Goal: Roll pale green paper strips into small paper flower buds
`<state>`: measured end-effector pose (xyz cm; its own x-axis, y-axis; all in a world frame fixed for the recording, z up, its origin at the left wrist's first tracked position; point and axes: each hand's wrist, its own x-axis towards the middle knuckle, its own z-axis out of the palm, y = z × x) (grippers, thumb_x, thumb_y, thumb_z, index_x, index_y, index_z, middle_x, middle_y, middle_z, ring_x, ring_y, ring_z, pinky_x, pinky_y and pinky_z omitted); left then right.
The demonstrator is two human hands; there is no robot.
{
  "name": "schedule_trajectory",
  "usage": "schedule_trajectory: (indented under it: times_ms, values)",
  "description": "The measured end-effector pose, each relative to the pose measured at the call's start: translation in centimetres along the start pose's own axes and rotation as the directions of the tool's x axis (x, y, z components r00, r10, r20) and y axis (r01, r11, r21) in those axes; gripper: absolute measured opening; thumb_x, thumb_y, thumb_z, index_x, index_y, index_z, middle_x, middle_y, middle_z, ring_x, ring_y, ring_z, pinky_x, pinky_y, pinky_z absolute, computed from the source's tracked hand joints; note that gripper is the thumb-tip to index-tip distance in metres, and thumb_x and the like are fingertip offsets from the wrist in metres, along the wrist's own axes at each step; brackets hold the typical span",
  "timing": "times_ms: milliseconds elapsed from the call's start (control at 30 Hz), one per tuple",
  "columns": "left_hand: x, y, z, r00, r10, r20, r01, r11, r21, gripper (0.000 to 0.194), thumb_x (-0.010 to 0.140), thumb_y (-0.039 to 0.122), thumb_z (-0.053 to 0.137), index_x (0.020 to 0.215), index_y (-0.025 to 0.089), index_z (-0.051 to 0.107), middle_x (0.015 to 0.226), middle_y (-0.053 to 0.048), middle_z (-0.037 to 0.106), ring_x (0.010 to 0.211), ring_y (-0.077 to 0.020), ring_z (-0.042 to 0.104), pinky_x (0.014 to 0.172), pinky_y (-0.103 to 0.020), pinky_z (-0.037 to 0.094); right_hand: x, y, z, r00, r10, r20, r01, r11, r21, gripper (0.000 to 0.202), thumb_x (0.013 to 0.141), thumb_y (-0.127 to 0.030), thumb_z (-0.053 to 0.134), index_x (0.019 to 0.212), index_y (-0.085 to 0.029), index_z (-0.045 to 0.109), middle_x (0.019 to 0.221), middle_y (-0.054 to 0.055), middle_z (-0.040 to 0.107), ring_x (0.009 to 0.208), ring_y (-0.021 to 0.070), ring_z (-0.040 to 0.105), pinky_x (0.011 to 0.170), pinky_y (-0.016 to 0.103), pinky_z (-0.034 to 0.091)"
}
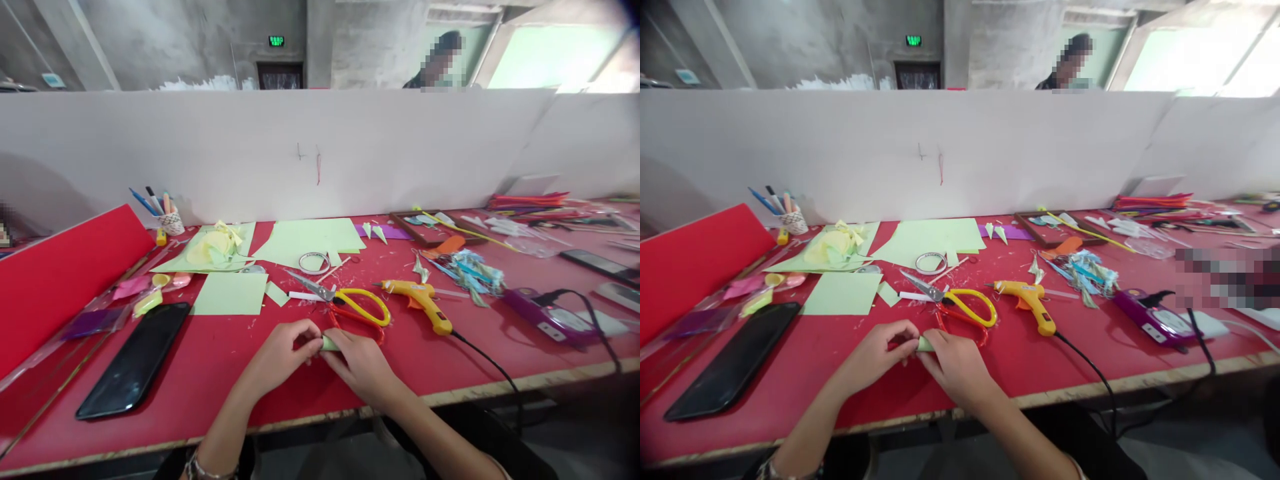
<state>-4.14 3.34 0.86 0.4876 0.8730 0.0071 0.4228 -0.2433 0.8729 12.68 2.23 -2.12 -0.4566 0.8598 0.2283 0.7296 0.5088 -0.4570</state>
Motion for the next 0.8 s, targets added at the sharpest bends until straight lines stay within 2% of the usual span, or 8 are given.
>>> schedule_trajectory:
  times_ms: [200,433,600,800]
  values:
    - [0.39,-0.28,-0.04,1.000,0.006,0.020,-0.003,0.991,-0.132,0.016,0.079,0.031,0.048,0.083,0.016,0.051,0.074,0.002,0.055,0.060,-0.0096,0.053,0.063,-0.022,0.042,-0.01,0.11,-0.17,0.999,0.028,-0.030,-0.025,0.996,0.090,0.015,0.086,-0.026,0.038,0.091,-0.018,0.050,0.080,0.003,0.061,0.069,0.0153,0.058,0.057,0.022,0.038]
    - [0.24,-0.04,-0.05,0.999,-0.028,0.036,0.035,0.976,-0.213,0.019,0.079,0.034,0.049,0.076,0.015,0.049,0.066,0.004,0.053,0.054,-0.0071,0.050,0.057,-0.021,0.041,-0.27,0.33,-0.14,0.999,-0.019,-0.029,0.022,0.994,0.104,0.017,0.087,-0.029,0.036,0.089,-0.018,0.049,0.080,0.004,0.060,0.068,0.0147,0.057,0.057,0.022,0.038]
    - [0.10,0.18,0.04,0.994,-0.095,0.048,0.103,0.967,-0.231,0.023,0.079,0.037,0.050,0.071,0.015,0.047,0.056,0.005,0.050,0.048,-0.0061,0.046,0.049,-0.019,0.038,-0.36,0.21,-0.01,0.998,-0.059,-0.009,0.060,0.997,0.040,0.017,0.087,-0.027,0.036,0.086,-0.017,0.049,0.078,0.004,0.059,0.067,0.0147,0.056,0.057,0.022,0.039]
    - [0.19,0.22,0.35,0.998,-0.070,-0.001,0.068,0.973,-0.219,0.022,0.080,0.036,0.048,0.073,0.015,0.047,0.058,0.004,0.049,0.051,-0.0070,0.048,0.050,-0.019,0.039,-0.51,0.18,0.00,0.999,-0.033,0.008,0.033,0.998,0.056,0.017,0.087,-0.029,0.037,0.092,-0.018,0.049,0.082,0.005,0.060,0.070,0.0164,0.057,0.057,0.024,0.040]
